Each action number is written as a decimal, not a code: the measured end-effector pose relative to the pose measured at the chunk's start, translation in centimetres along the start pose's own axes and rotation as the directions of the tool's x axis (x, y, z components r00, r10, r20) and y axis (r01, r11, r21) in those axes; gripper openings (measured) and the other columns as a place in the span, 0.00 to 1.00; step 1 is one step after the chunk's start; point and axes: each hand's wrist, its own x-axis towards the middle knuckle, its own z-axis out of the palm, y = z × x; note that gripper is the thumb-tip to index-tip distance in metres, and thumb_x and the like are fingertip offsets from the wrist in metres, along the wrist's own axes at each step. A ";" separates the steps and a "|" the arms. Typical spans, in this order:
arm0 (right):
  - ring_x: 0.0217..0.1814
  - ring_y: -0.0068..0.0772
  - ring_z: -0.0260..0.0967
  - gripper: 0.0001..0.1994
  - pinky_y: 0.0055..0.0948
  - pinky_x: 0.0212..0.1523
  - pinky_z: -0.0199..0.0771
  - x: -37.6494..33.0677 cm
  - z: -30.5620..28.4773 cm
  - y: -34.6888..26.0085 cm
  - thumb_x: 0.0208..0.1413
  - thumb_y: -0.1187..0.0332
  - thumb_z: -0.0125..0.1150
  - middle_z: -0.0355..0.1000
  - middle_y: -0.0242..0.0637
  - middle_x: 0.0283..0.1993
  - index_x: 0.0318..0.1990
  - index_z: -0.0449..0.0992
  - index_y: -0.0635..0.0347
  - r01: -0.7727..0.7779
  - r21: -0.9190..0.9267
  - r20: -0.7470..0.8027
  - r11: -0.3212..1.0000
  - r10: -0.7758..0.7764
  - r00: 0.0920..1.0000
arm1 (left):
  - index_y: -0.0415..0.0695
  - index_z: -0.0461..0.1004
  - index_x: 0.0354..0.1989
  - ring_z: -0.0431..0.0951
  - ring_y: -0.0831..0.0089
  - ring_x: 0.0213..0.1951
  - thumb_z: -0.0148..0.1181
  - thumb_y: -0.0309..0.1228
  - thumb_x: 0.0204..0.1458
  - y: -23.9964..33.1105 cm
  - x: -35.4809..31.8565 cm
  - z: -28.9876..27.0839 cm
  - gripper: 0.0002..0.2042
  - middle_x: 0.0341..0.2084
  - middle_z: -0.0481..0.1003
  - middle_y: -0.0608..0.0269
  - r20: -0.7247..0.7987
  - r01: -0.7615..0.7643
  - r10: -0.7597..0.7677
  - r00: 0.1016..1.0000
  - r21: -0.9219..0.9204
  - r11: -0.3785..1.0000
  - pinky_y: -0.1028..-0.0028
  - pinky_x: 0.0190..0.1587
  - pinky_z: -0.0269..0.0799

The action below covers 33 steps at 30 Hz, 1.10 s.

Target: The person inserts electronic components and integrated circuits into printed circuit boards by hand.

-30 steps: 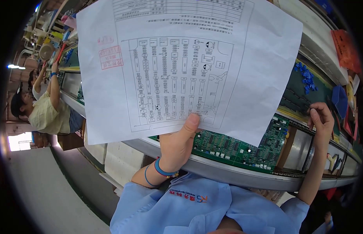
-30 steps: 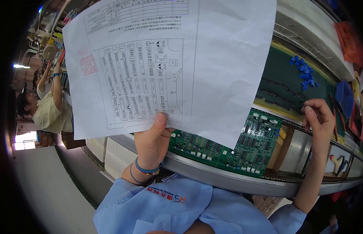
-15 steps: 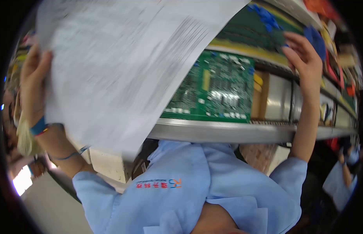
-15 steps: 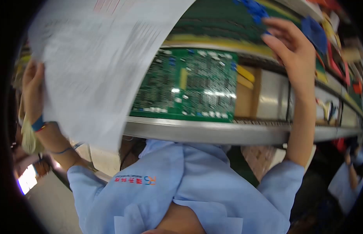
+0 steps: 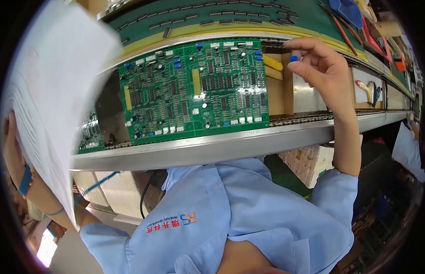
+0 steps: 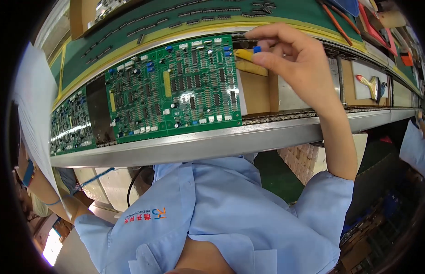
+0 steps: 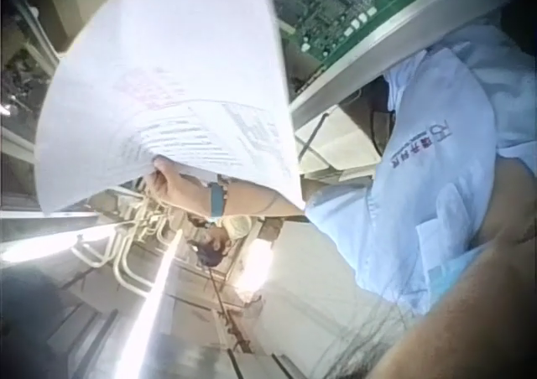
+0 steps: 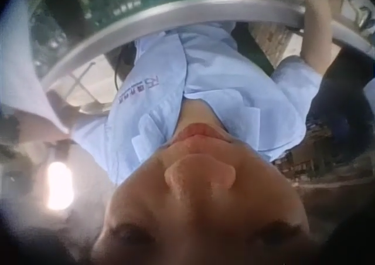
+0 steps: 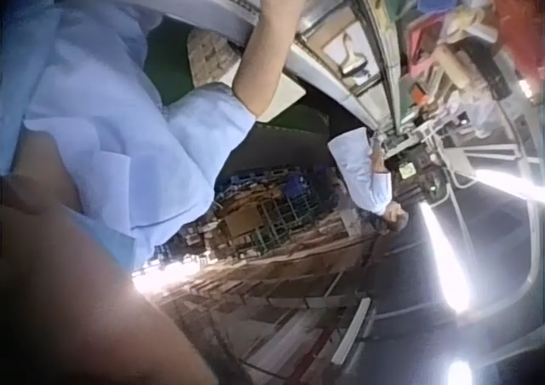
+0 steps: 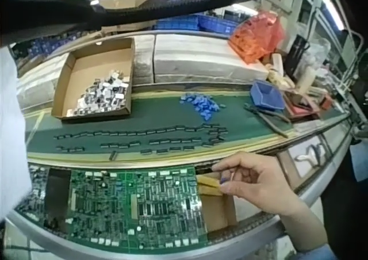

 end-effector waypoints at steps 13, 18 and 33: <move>0.27 0.14 0.60 0.13 0.15 0.29 0.61 1.3 1.2 0.0 0.50 0.78 0.65 0.70 0.27 0.34 0.44 0.80 0.58 0.192 -0.197 0.056 0.961 -0.184 0.981 | 0.34 0.73 0.48 0.73 0.80 0.38 0.59 0.32 0.59 0.1 -2.0 12.9 0.14 0.36 0.76 0.63 0.553 -0.381 0.087 0.828 0.444 0.811 0.82 0.43 0.66; 0.30 0.14 0.63 0.10 0.14 0.31 0.62 1.4 1.6 -0.1 0.51 0.78 0.64 0.71 0.28 0.34 0.41 0.80 0.62 0.151 -0.173 0.052 0.973 -0.145 0.988 | 0.35 0.76 0.41 0.75 0.82 0.33 0.61 0.29 0.56 1.9 -3.6 14.5 0.10 0.31 0.77 0.64 0.739 -0.462 0.087 0.668 0.321 0.827 0.82 0.39 0.69; 0.30 0.12 0.62 0.09 0.13 0.31 0.61 0.6 1.1 0.7 0.56 0.76 0.63 0.73 0.27 0.36 0.44 0.78 0.65 0.001 -0.037 -0.019 0.999 -0.001 1.000 | 0.37 0.78 0.41 0.82 0.74 0.33 0.63 0.34 0.55 2.9 -6.2 15.5 0.12 0.34 0.80 0.56 0.832 -0.611 0.228 0.506 0.159 0.776 0.79 0.39 0.77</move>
